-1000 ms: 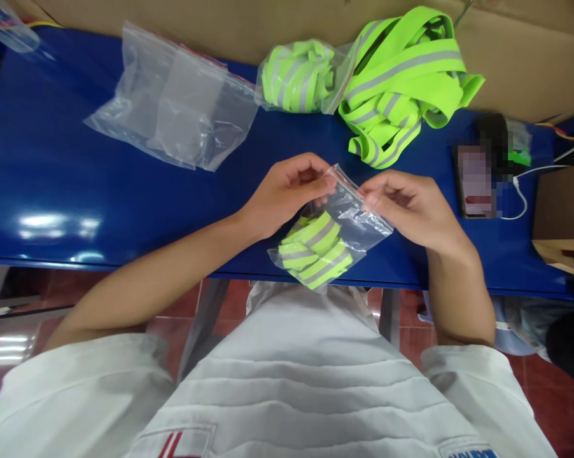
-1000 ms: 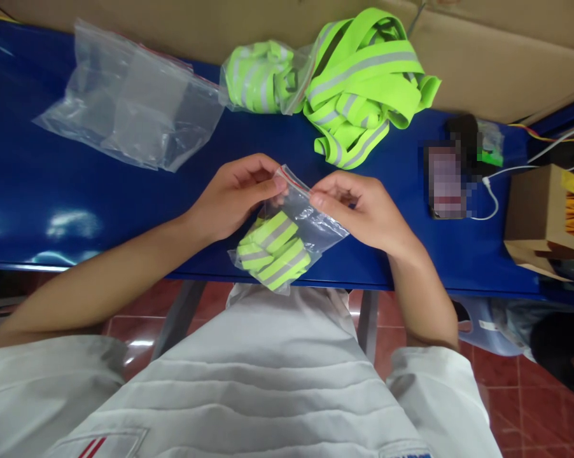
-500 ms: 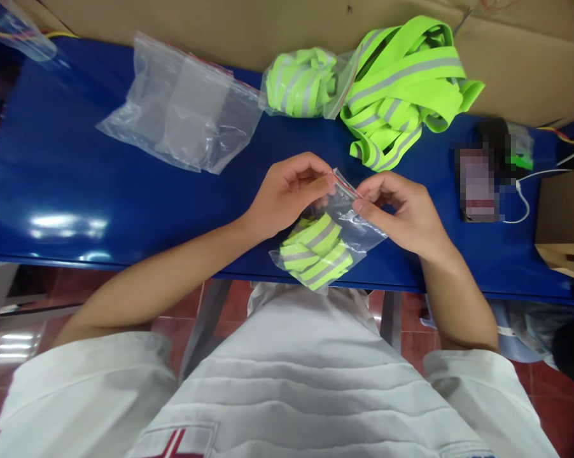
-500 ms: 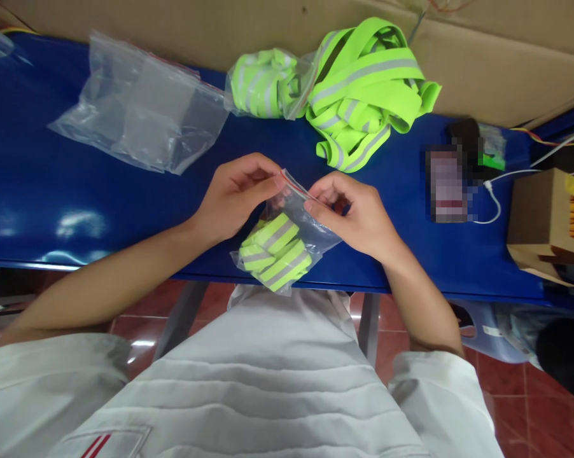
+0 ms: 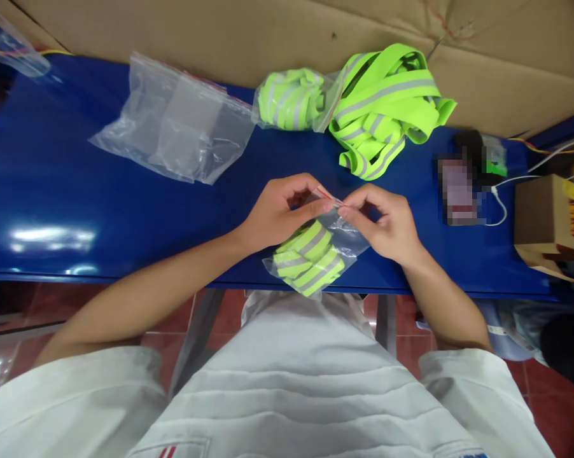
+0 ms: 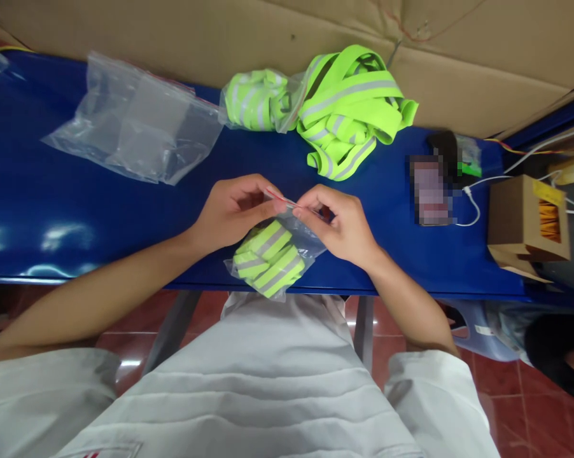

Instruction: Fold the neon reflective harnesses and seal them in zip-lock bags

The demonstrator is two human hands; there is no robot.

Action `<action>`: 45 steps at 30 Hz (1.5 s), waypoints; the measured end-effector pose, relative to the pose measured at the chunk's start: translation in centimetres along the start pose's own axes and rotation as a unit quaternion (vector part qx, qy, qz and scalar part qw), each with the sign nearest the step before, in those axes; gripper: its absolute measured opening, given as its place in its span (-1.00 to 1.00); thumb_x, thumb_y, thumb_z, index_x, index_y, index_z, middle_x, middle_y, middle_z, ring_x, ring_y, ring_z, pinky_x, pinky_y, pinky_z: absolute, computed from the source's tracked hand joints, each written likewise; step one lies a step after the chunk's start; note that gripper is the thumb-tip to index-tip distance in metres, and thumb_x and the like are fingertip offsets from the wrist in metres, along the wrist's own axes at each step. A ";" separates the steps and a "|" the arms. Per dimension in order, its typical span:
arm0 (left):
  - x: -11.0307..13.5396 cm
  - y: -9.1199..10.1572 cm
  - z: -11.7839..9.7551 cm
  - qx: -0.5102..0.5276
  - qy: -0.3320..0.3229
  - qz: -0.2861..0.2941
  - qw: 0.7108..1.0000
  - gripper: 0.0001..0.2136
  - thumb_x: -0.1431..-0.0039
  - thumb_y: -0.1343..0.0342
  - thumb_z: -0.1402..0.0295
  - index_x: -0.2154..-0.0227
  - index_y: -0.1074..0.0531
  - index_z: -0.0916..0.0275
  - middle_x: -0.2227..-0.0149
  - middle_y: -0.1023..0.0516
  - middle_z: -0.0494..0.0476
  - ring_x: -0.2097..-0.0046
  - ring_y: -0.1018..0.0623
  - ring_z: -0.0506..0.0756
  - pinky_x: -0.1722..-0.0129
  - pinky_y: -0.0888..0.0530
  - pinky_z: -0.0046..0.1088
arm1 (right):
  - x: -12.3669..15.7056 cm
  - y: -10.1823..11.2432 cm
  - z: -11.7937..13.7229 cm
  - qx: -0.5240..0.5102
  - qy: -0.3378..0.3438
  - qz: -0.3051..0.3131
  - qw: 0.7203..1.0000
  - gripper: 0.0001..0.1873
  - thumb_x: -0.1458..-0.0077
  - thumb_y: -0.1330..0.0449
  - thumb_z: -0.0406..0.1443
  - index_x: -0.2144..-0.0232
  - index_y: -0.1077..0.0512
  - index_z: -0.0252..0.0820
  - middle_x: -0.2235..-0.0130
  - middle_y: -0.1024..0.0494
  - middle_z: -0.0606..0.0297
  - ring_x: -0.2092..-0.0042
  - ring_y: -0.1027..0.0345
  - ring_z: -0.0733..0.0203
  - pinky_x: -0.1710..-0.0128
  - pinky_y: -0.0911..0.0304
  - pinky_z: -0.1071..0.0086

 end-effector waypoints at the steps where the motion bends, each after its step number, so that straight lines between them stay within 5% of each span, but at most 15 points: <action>1: 0.1 0.0 0.0 -0.011 0.000 -0.007 1.000 -0.66 -0.13 -0.40 0.05 0.32 -0.58 0.26 0.34 -0.64 0.07 0.38 -0.52 -0.01 0.39 -0.39 -0.49 | 0.0 -0.1 0.0 0.001 0.006 0.000 1.000 -0.80 -0.28 -0.31 -0.14 0.31 -0.55 -0.13 0.35 -0.61 0.33 0.36 -0.41 0.28 0.36 -0.27 0.37; 15: -0.3 0.2 0.2 -0.014 0.035 0.027 0.999 -0.64 -0.14 -0.37 0.04 0.27 -0.64 0.29 0.38 -0.61 0.08 0.43 -0.44 -0.04 0.44 -0.29 -0.53 | -0.1 -0.5 -0.9 0.008 0.045 -0.032 0.998 -0.84 -0.23 -0.37 -0.18 0.31 -0.57 -0.15 0.42 -0.55 0.38 0.40 -0.37 0.33 0.34 -0.28 0.41; 21: -0.7 0.8 0.4 -0.021 0.015 -0.015 1.000 -0.71 -0.18 -0.35 0.10 0.28 -0.65 0.27 0.39 -0.61 0.07 0.42 -0.44 -0.04 0.43 -0.30 -0.52 | -0.4 0.0 -1.3 -0.046 -0.027 0.006 0.999 -0.75 -0.20 -0.39 -0.10 0.23 -0.60 -0.14 0.36 -0.62 0.35 0.37 -0.42 0.30 0.35 -0.27 0.40; 24: -1.2 1.4 0.5 -0.017 0.008 -0.048 0.999 -0.73 -0.25 -0.29 0.12 0.25 -0.67 0.25 0.36 -0.63 0.09 0.40 -0.45 -0.02 0.40 -0.32 -0.51 | -0.7 0.9 -1.8 -0.029 -0.043 -0.025 0.998 -0.75 -0.18 -0.39 -0.09 0.27 -0.61 -0.14 0.37 -0.62 0.33 0.37 -0.41 0.27 0.33 -0.27 0.37; 37: -2.1 2.5 0.8 0.035 0.028 -0.043 0.998 -0.64 -0.28 -0.22 0.02 0.27 -0.71 0.24 0.19 -0.69 0.18 0.33 -0.49 0.02 0.34 -0.36 -0.46 | -1.3 1.9 -2.8 -0.114 -0.127 -0.051 0.984 -0.54 0.04 -0.48 0.09 0.46 -0.56 -0.17 0.47 -0.59 0.31 0.43 -0.41 0.25 0.37 -0.29 0.35; 45: -2.5 2.7 1.2 0.059 0.036 -0.043 0.997 -0.59 -0.25 -0.25 -0.04 0.14 -0.69 0.21 0.22 -0.70 0.15 0.28 -0.53 0.02 0.27 -0.39 -0.48 | -1.2 1.8 -2.9 -0.150 -0.159 -0.086 0.972 -0.68 0.04 -0.51 -0.04 0.37 -0.67 -0.15 0.43 -0.64 0.30 0.41 -0.45 0.27 0.39 -0.30 0.41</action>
Point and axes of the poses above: each hand's wrist, its own x-axis away from the middle knuckle, its own y-axis out of the back of the hand, z = x × y, the point moved 1 cm from there along -x, towards the middle knuckle
